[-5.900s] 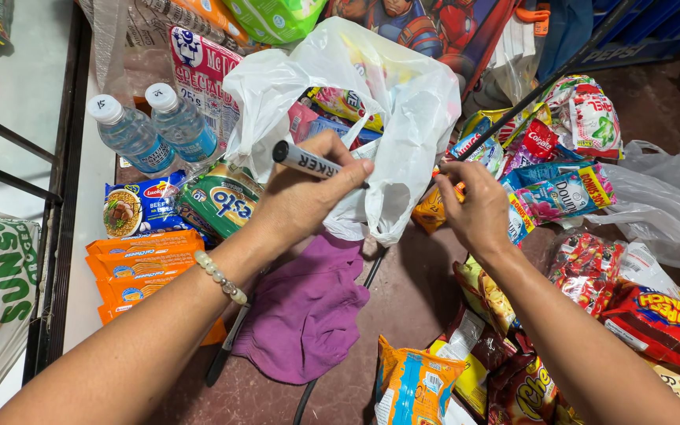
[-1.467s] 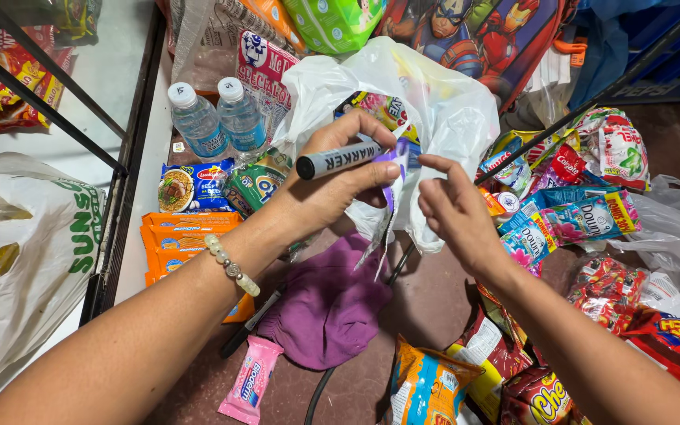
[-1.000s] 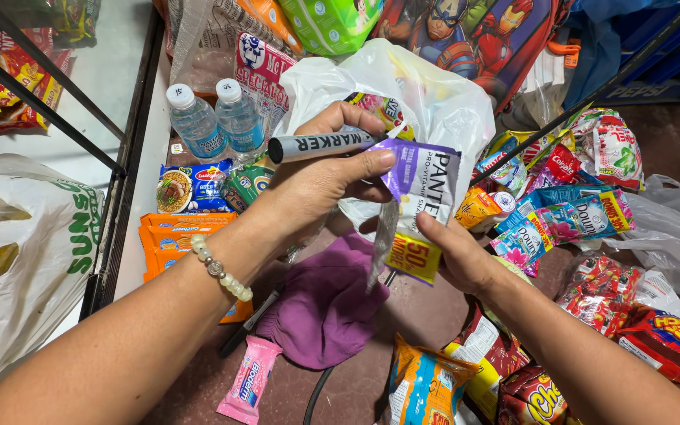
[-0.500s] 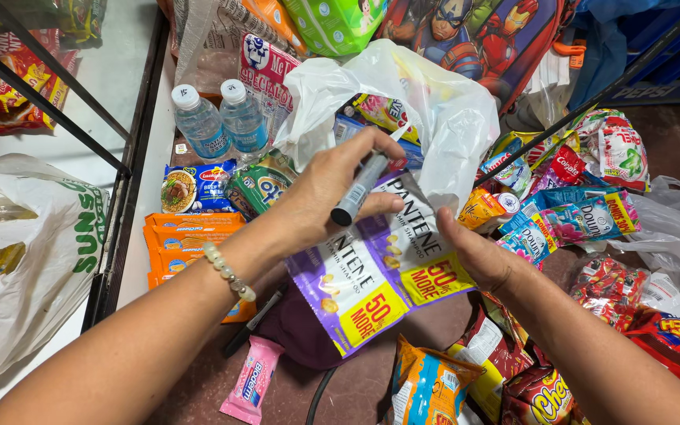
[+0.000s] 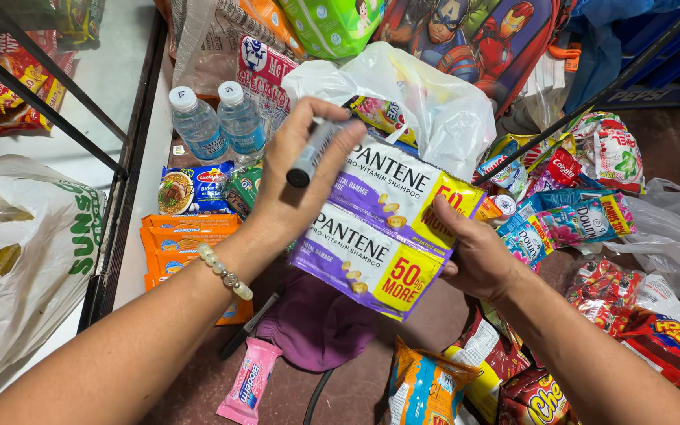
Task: The person uses a black marker to write on the packaging of various grocery items, including toothpaste, detergent, shampoo, and soap. They pick up each item from a plastic bag, write on it, and place it on the table.
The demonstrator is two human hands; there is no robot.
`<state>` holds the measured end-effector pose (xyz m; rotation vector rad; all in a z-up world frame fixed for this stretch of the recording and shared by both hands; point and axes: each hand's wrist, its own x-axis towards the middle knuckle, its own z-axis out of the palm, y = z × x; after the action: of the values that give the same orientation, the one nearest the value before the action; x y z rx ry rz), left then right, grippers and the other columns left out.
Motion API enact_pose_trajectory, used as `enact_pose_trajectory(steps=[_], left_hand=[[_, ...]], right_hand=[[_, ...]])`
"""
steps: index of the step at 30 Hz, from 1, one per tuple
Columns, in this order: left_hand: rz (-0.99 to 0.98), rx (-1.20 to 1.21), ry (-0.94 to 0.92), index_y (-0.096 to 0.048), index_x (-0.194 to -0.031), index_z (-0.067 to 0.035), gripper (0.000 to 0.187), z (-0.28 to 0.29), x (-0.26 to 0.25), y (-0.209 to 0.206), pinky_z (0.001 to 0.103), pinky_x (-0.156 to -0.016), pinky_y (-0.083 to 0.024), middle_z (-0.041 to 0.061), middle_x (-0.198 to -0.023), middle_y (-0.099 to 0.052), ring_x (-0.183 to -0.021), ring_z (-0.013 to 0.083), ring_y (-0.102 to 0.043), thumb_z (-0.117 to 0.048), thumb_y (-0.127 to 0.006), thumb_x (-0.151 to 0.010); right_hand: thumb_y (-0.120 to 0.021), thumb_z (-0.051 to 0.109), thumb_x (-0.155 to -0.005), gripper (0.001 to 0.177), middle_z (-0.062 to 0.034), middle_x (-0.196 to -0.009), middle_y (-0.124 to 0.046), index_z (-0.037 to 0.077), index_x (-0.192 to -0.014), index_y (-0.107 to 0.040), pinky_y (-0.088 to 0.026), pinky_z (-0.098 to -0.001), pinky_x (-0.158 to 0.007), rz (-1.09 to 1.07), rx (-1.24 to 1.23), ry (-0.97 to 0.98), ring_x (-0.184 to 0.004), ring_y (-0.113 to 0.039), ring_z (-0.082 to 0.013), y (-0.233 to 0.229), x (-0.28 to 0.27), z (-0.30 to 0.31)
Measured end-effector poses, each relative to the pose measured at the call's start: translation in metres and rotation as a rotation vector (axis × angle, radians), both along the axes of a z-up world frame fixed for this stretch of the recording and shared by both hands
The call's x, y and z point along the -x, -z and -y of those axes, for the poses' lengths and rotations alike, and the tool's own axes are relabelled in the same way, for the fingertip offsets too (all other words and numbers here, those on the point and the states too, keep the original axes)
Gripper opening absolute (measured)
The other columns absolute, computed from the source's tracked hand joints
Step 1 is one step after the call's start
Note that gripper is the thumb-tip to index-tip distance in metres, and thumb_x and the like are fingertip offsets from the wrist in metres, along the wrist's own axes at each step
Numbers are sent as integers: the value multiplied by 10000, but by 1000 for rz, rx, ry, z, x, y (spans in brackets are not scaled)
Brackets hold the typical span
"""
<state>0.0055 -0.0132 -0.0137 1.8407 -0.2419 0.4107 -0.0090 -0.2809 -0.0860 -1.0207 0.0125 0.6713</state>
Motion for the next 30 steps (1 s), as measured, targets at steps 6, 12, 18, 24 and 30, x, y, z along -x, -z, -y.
enact_pose_trajectory(steps=[6,12,18,24,30], left_hand=[[123,150,183,-541,-1112,-87,509,-2,3,-23,257,-743,-489,14,-907,-585,-846,62,-556,-586,-605,-1036],[75,-78,274,-586,-755,-59,358,18,13,-28,311,-533,-448,21,-638,-623,-581,107,-582,-353,-726,-903],[112,-60,277,-570,-742,-44,295,21,11,-28,330,-504,-448,39,-607,-596,-536,133,-578,-258,-714,-884],[189,-133,230,-575,-766,-37,265,20,11,-25,355,-535,-441,61,-637,-594,-556,157,-567,-229,-695,-903],[153,-144,248,-584,-730,-53,297,19,9,-25,355,-515,-432,50,-610,-588,-538,148,-566,-266,-726,-881]], right_hand=[[-471,469,-1039,493,-34,-987,-728,88,-1325,-596,-309,-205,-352,-2,-27,-13,-480,-509,-47,-15,5,-5],[-476,473,-1113,504,-85,-1106,-739,63,-1390,-570,-404,-190,-404,35,-171,-98,-593,-634,-60,-26,13,-11],[-473,468,-1108,560,-131,-1316,-689,61,-1489,-516,-536,-221,-563,-22,-257,-135,-990,-721,-184,-33,16,-12],[-455,462,-1013,583,-121,-1384,-633,87,-1457,-495,-491,-504,-1052,-59,-123,-12,-1231,-636,-286,-37,17,-17],[-445,453,-1030,575,-128,-1396,-619,89,-1472,-494,-456,-532,-1068,-57,-115,2,-1239,-618,-302,-33,16,-14]])
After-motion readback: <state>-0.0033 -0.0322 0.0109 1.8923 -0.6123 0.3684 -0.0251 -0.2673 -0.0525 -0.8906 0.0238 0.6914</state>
